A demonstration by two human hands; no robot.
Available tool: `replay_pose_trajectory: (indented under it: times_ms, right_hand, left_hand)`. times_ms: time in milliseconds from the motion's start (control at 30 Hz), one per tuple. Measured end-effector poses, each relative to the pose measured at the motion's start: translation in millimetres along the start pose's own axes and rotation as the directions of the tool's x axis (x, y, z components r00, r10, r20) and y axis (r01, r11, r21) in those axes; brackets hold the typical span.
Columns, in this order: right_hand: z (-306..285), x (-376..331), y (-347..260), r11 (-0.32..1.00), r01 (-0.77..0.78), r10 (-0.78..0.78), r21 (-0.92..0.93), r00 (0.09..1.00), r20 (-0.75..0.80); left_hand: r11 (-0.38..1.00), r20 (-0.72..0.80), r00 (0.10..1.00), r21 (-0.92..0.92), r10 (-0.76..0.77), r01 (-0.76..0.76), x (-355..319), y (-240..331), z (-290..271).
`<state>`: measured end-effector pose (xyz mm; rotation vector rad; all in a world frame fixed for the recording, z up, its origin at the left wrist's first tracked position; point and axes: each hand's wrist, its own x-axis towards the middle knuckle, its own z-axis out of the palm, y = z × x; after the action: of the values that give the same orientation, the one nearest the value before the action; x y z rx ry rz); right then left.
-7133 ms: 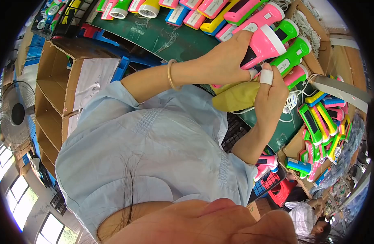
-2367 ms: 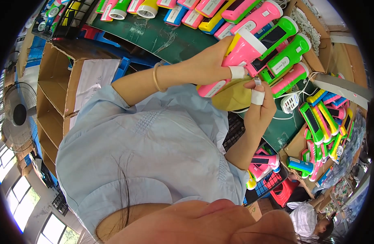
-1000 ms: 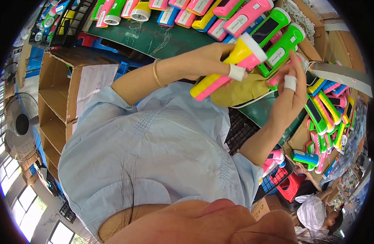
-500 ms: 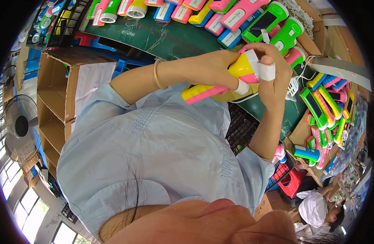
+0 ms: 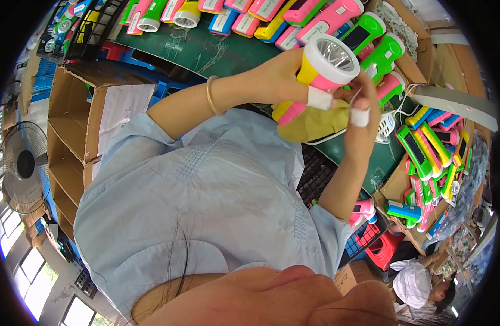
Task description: The recorder tests and cleans plastic flashlights on an assembly line by wiping them with a cloth and turning them on to check the beam.
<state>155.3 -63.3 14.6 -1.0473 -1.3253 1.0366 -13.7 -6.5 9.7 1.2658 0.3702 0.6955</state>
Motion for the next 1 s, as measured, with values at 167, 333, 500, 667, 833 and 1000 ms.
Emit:
replay_pose_trajectory:
  times_ms: [167,333,500,667,833,1000]
  right_hand:
    - [21,-34,34,0.970,-0.233,0.240,-0.067,0.963,0.120]
    - [27,-37,39,0.982,-0.013,0.020,-0.186,0.999,0.037]
    - [24,-41,50,0.978,-0.069,0.069,-0.197,0.998,-0.006]
    - [31,-42,48,0.994,-0.067,0.062,-0.082,0.996,-0.065]
    - [41,-43,25,0.982,-0.168,0.172,0.088,0.984,-0.048]
    - [26,-40,27,0.969,-0.226,0.211,-0.102,0.968,-0.138]
  left_hand:
    - [0.986,-0.028,0.998,0.157,0.058,-0.053,-6,4,5]
    - [0.950,0.015,0.993,0.288,0.120,-0.119,-3,3,9]
    - [0.962,-0.040,0.998,0.270,0.056,-0.043,-1,0,11]
    - [0.972,-0.185,0.978,0.231,0.096,-0.052,1,-3,20]
    - [0.953,-0.230,0.967,-0.301,-0.107,0.034,15,-3,14]
    - [0.998,-0.332,0.942,0.005,-0.057,0.062,16,-1,20]
